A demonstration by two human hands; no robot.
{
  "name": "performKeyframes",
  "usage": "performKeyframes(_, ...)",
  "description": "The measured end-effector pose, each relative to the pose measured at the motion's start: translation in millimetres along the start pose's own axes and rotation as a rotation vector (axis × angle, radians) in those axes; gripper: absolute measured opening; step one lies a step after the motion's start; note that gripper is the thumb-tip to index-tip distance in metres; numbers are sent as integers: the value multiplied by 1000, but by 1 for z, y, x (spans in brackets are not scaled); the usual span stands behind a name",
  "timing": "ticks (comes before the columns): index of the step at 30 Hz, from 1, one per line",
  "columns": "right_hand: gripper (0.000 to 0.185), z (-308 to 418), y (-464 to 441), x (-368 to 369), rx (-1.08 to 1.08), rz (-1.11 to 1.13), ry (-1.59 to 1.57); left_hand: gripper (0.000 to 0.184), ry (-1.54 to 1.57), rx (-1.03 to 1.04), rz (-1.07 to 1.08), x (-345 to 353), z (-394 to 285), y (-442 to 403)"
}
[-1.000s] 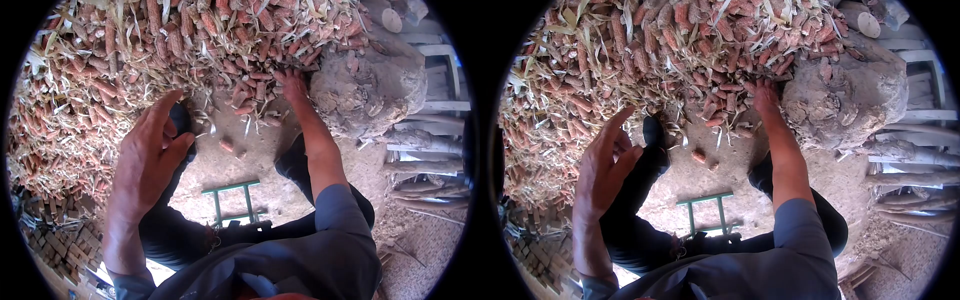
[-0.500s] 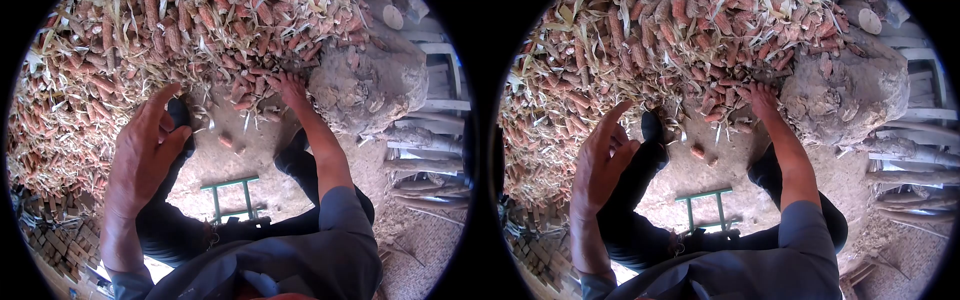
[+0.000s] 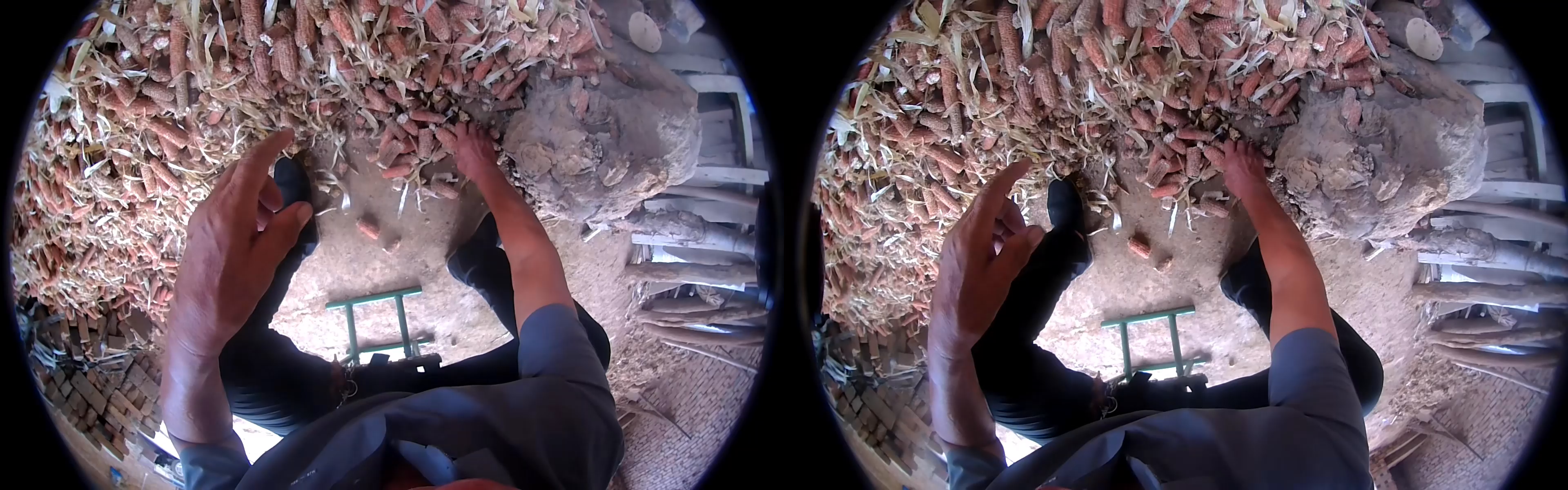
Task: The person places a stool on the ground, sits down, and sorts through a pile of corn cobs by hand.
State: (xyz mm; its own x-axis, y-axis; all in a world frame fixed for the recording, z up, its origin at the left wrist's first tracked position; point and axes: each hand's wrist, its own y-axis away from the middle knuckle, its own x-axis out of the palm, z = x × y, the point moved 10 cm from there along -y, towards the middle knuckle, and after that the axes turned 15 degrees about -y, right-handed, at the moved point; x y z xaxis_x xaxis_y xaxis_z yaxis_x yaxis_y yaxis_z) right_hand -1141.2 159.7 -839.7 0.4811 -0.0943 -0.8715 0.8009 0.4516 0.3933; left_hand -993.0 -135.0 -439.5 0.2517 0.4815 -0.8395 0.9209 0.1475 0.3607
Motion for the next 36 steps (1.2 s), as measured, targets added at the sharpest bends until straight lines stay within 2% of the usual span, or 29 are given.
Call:
performKeyframes(2, 50, 3, 4, -4, -1, -73, -88, 62, -7, 0, -7, 0, 0, 1)
performKeyframes(6, 44, 5, 6, 7, -18, -25, -13, 63, -18, -14, 1, -1, 1, 2)
performKeyframes(8, 39, 0, 11, 9, -113, -235, -54, 63, -16, -3, -8, -2, 2, 2)
performKeyframes(9, 39, -2, 12, 11, -113, -243, -49, 64, -16, 9, -19, -4, 1, 2)
performKeyframes(11, 39, -16, 15, 17, 25, -201, -265, 65, -29, 23, -30, -5, 0, 3)
performKeyframes(12, 38, -18, 20, 10, 32, -337, -379, 66, -44, 30, -35, -5, -1, 4)
performKeyframes(14, 49, -33, 23, 33, 157, -385, -482, 70, 9, 57, -22, -4, -2, 5)
performKeyframes(17, 42, -16, 51, 35, 262, -366, -673, 70, 78, 111, -46, -5, -4, 7)
performKeyframes(20, 38, 20, 95, 42, 333, -185, -886, 67, 57, 149, -88, -13, -7, 7)
performKeyframes(23, 38, 70, 151, 62, 394, 148, -1150, 66, 60, 193, -142, -9, 2, 6)
performKeyframes(24, 26, 86, 164, 87, 334, 291, -1292, 66, 61, 189, -149, -7, 8, 4)
performKeyframes(25, 25, 85, 173, 131, 366, 262, -1333, 66, 63, 208, -172, -12, 6, 6)
performKeyframes(27, 31, 115, 227, 129, 516, 405, -1511, 65, -1, 152, -139, -14, 10, 5)
performKeyframes(29, 28, 147, 264, 130, 550, 660, -1749, 66, 18, 181, -170, -17, 12, 2)
performKeyframes(31, 25, 152, 258, 98, 462, 633, -1760, 66, 40, 156, -161, -24, 15, 6)
performKeyframes(33, 20, 125, 227, 76, 511, 464, -1696, 66, 53, 175, -212, -27, 19, 6)
performKeyframes(34, 22, 124, 196, -3, 394, 378, -1737, 66, 57, 195, -258, -36, 19, 8)
performKeyframes(36, 39, 155, 152, -276, 61, 102, -1905, 67, 64, 208, -283, -30, 30, 3)
